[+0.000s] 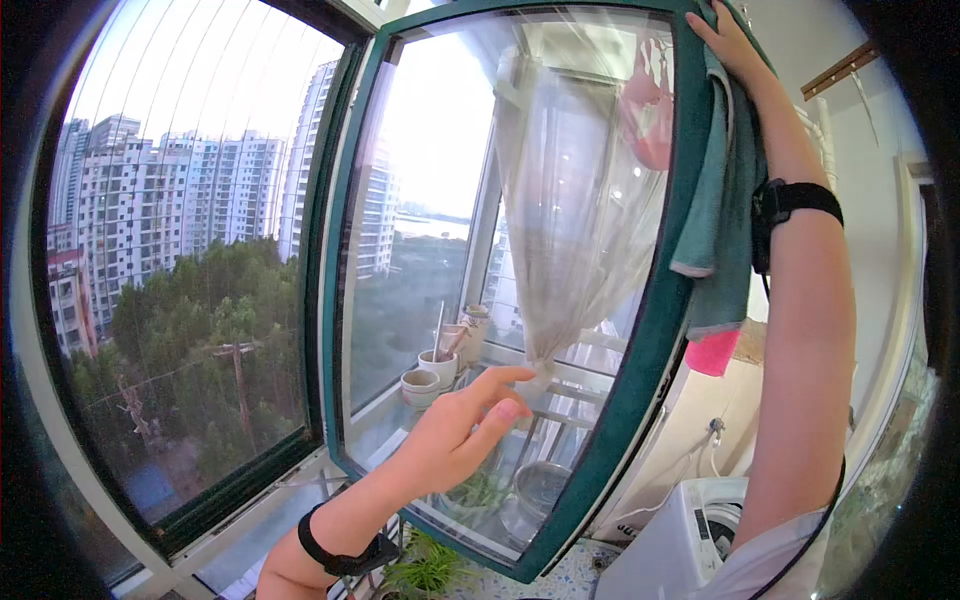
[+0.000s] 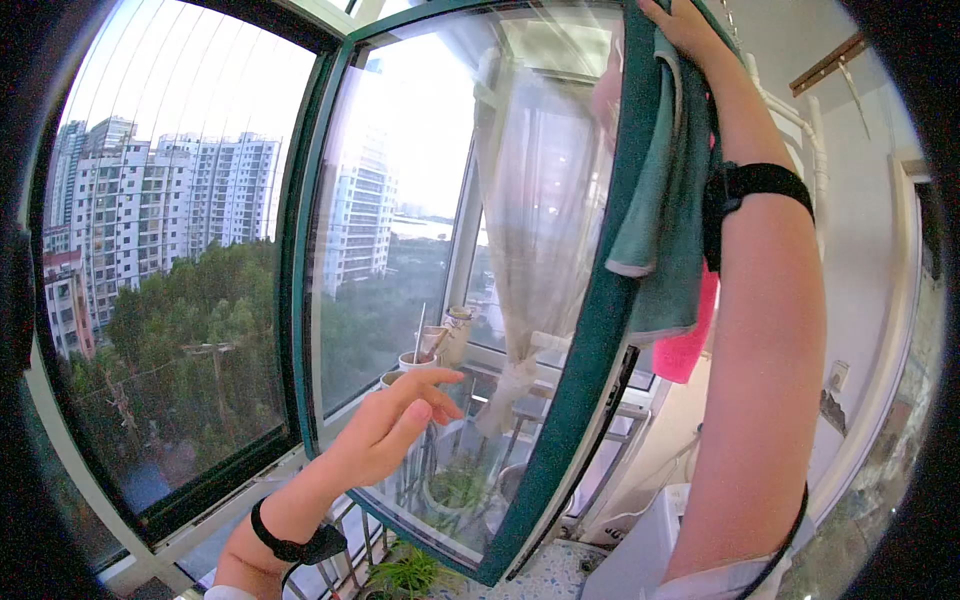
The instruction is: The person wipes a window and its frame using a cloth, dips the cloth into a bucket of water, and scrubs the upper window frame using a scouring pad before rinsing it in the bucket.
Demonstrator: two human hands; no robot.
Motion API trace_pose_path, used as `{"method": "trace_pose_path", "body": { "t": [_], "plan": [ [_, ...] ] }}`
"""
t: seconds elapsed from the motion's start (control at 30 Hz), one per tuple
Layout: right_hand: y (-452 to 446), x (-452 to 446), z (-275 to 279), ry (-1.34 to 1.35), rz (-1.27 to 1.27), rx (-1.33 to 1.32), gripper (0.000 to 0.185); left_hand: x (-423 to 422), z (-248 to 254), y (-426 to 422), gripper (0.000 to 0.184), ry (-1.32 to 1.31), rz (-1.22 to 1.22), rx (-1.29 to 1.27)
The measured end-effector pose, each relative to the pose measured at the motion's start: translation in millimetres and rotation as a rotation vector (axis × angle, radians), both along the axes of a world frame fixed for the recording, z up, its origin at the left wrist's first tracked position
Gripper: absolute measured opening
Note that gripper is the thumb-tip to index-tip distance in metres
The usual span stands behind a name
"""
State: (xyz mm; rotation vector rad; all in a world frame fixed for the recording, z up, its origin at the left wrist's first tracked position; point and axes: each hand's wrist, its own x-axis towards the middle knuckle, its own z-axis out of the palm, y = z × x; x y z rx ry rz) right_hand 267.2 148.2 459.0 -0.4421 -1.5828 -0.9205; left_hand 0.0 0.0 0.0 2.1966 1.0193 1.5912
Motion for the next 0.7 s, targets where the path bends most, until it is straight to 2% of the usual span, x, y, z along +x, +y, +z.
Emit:
{"method": "trace_pose_path", "body": {
  "t": [0.07,0.1,0.17,0.2,0.23,0.3,0.37,0.43,0.47,0.5,0.6,0.63,0.7],
  "plan": [
    [-9.0,-7.7,4.1,0.011,-0.001,0.051,0.065,1.5,1.3,2.4,0.04,-0.029,-0.012,0.063],
    [36.1,11.1,-1.9,0.048,0.007,-0.01,0.065,-6.8,2.1,10.3,0.04,0.008,-0.003,0.002],
    [61.8,28.3,46.7,-0.262,-0.524,0.29,0.048,-6.8,7.5,23.0,0.041,0.012,0.0,0.087],
    [42.8,16.0,33.3,-0.217,-0.436,0.362,0.038,-9.5,11.3,30.0,0.041,0.011,0.006,0.103],
    [40.3,16.1,44.6,-0.219,-0.433,0.374,0.038,-12.0,13.8,35.4,0.042,0.008,0.018,0.128],
    [48.3,21.6,64.7,-0.363,-0.55,0.41,0.034,-16.3,13.2,40.4,0.042,0.011,0.027,0.134],
    [25.0,8.5,59.8,-0.361,-0.609,0.393,0.033,-20.6,13.4,43.3,0.043,-0.001,0.064,0.128],
    [-25.3,-32.5,8.8,-0.036,-0.316,-0.057,0.049,-26.1,9.9,42.9,0.042,-0.001,0.107,0.116],
    [-33.5,-42.0,3.2,0.048,-0.376,-0.052,0.059,-29.6,9.0,43.2,0.042,0.005,0.151,0.105],
    [-30.5,-44.9,6.7,0.04,-0.378,-0.052,0.059,-33.4,7.8,44.5,0.042,-0.002,0.149,0.103],
    [-20.5,-43.1,38.8,-0.037,-0.62,0.049,0.059,-45.0,9.7,49.2,0.042,-0.039,0.149,0.139],
    [-12.7,-36.3,50.1,-0.041,-0.629,0.056,0.059,-48.0,11.2,50.7,0.042,-0.058,0.141,0.159],
    [-7.2,-26.7,56.4,-0.225,-0.462,0.079,0.055,-52.9,13.0,54.2,0.042,-0.075,0.115,0.186]
  ]
}}
